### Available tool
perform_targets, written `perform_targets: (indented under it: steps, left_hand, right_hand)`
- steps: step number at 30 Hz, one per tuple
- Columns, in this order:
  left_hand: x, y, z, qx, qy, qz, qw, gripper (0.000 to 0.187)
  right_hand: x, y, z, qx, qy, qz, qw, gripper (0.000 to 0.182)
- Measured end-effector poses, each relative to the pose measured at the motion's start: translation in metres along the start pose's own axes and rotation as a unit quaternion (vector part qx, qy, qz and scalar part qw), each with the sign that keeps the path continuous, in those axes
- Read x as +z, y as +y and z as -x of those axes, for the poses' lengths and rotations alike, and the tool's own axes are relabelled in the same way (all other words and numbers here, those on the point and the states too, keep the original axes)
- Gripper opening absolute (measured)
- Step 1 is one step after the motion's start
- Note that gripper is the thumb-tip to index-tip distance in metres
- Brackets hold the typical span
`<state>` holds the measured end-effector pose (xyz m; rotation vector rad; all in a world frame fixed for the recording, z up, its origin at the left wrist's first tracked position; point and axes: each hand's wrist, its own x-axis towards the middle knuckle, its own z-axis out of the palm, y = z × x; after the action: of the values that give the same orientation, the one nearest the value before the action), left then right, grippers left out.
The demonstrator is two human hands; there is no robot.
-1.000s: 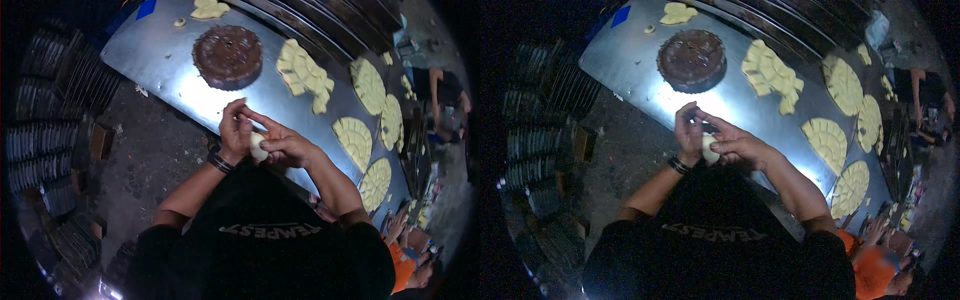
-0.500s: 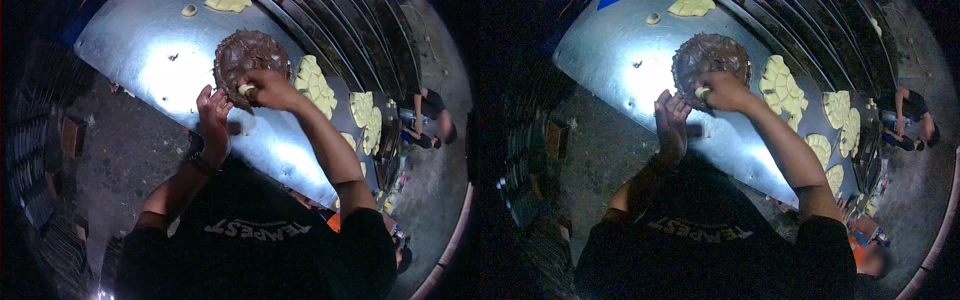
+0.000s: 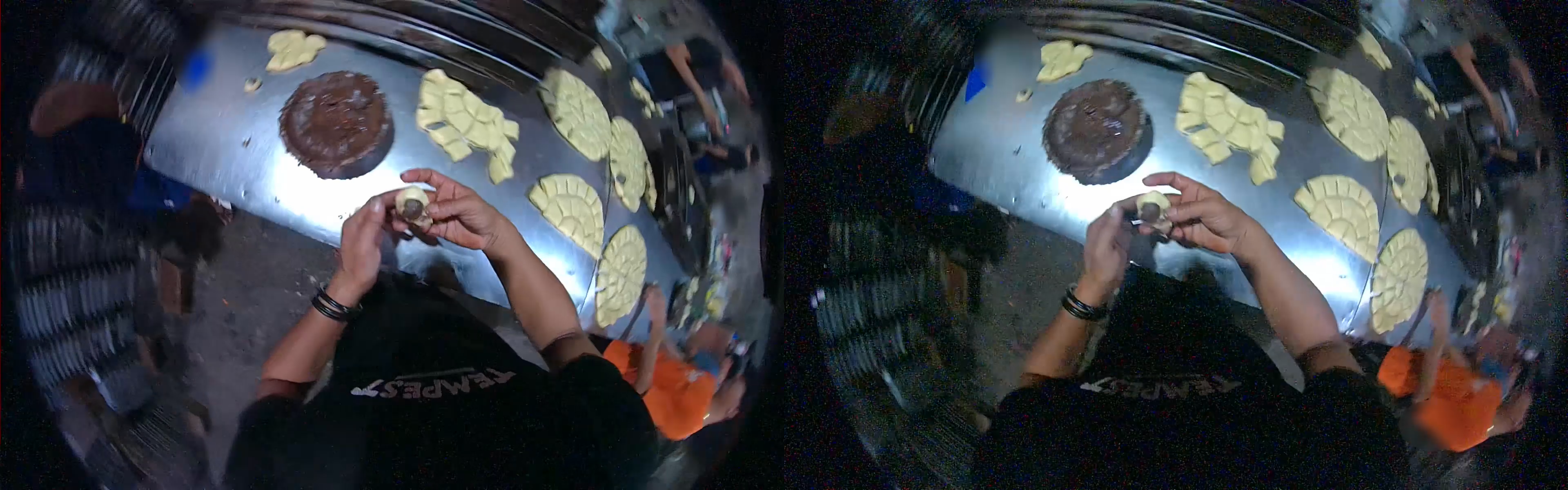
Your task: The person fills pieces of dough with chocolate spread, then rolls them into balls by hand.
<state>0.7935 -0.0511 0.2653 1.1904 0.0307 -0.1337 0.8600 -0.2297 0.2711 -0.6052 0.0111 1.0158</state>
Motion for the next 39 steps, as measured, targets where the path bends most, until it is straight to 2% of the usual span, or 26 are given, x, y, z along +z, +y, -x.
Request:
perform_targets:
  steps: [2,3,7,10,13,15,16,17,18,19,20,21,22,24,26,27,28,29,30,31,32,34,35,37,39]
  left_hand:
    - [0.030,-0.022,0.010,-0.018,0.017,0.048,0.999,0.035]
    - [0.043,-0.028,0.016,-0.061,0.054,0.060,0.995,0.022]
    - [0.069,-0.058,0.033,-0.142,0.071,0.122,0.980,0.012]
    - [0.065,-0.064,0.037,-0.211,0.084,0.206,0.952,0.013]
    - [0.068,-0.067,0.038,-0.220,0.111,0.163,0.955,0.014]
    - [0.074,-0.059,0.044,-0.191,0.131,0.062,0.971,0.017]
    - [0.075,-0.053,0.047,-0.162,0.132,-0.015,0.978,0.019]
    - [0.072,-0.054,0.050,-0.124,0.118,-0.038,0.985,0.022]
    - [0.068,-0.057,0.050,-0.081,0.110,-0.063,0.989,0.024]
    - [0.064,-0.058,0.051,-0.035,0.122,-0.133,0.983,0.026]
    - [0.061,-0.058,0.053,0.005,0.137,-0.202,0.970,0.027]
    - [0.058,-0.056,0.056,0.050,0.154,-0.225,0.961,0.027]
    - [0.054,-0.052,0.056,0.090,0.170,-0.249,0.949,0.027]
    - [0.044,-0.040,0.065,0.139,0.176,-0.301,0.927,0.028]
    - [0.032,-0.034,0.071,0.158,0.182,-0.306,0.921,0.029]
    - [0.032,-0.026,0.077,0.152,0.194,-0.304,0.920,0.028]
    - [0.032,-0.018,0.085,0.142,0.204,-0.302,0.920,0.028]
    - [0.031,-0.007,0.092,0.073,0.207,-0.266,0.939,0.027]
    - [0.028,-0.011,0.096,0.107,0.221,-0.290,0.925,0.027]
    - [0.021,-0.017,0.097,0.140,0.231,-0.315,0.910,0.027]
    - [0.017,-0.020,0.099,0.172,0.239,-0.341,0.893,0.027]
    - [0.015,-0.021,0.105,0.165,0.244,-0.336,0.895,0.026]
    - [0.015,-0.024,0.108,0.174,0.246,-0.336,0.892,0.026]
    - [0.016,-0.022,0.109,0.204,0.257,-0.343,0.880,0.030]
    - [0.019,-0.025,0.107,0.179,0.246,-0.306,0.902,0.032]
  right_hand:
    - [-0.021,0.010,0.038,-0.021,-0.007,-0.027,0.999,0.051]
    - [-0.031,0.018,0.053,-0.036,-0.005,-0.026,0.999,0.052]
    - [-0.044,0.048,0.101,-0.065,0.084,-0.013,0.994,0.042]
    - [-0.056,0.060,0.115,-0.057,0.188,-0.001,0.981,0.036]
    - [-0.059,0.058,0.121,-0.058,0.198,-0.061,0.977,0.036]
    - [-0.059,0.053,0.111,-0.057,0.224,-0.075,0.970,0.032]
    - [-0.059,0.049,0.106,-0.045,0.238,-0.030,0.970,0.029]
    - [-0.060,0.048,0.097,-0.049,0.235,0.033,0.970,0.027]
    - [-0.053,0.047,0.094,-0.043,0.239,0.334,0.911,0.026]
    - [-0.047,0.039,0.083,-0.026,0.260,0.289,0.921,0.025]
    - [-0.027,0.035,0.076,-0.053,0.268,0.359,0.893,0.026]
    - [-0.049,0.041,0.064,-0.238,0.170,0.598,0.746,0.027]
    - [-0.040,0.032,0.055,-0.271,0.097,0.651,0.703,0.033]
    - [-0.001,0.027,0.045,-0.157,0.126,0.550,0.811,0.039]
    - [-0.009,0.026,0.021,-0.254,-0.004,0.664,0.703,0.042]
    - [-0.002,0.025,0.012,-0.306,-0.060,0.703,0.639,0.039]
    - [-0.001,0.029,0.007,-0.311,-0.076,0.707,0.631,0.037]
    - [-0.002,0.034,0.000,-0.316,-0.090,0.709,0.624,0.036]
    - [-0.001,0.039,-0.004,-0.322,-0.102,0.710,0.618,0.034]
    - [0.000,0.047,-0.007,-0.311,-0.075,0.698,0.641,0.027]
    - [0.003,0.055,-0.005,-0.267,-0.036,0.662,0.700,0.026]
    - [0.013,0.067,-0.003,-0.181,0.044,0.573,0.798,0.023]
    - [0.020,0.069,0.000,-0.194,0.054,0.599,0.775,0.020]
    - [0.018,0.074,0.002,-0.264,0.011,0.645,0.717,0.022]
    - [0.014,0.079,0.006,-0.317,0.002,0.676,0.666,0.022]
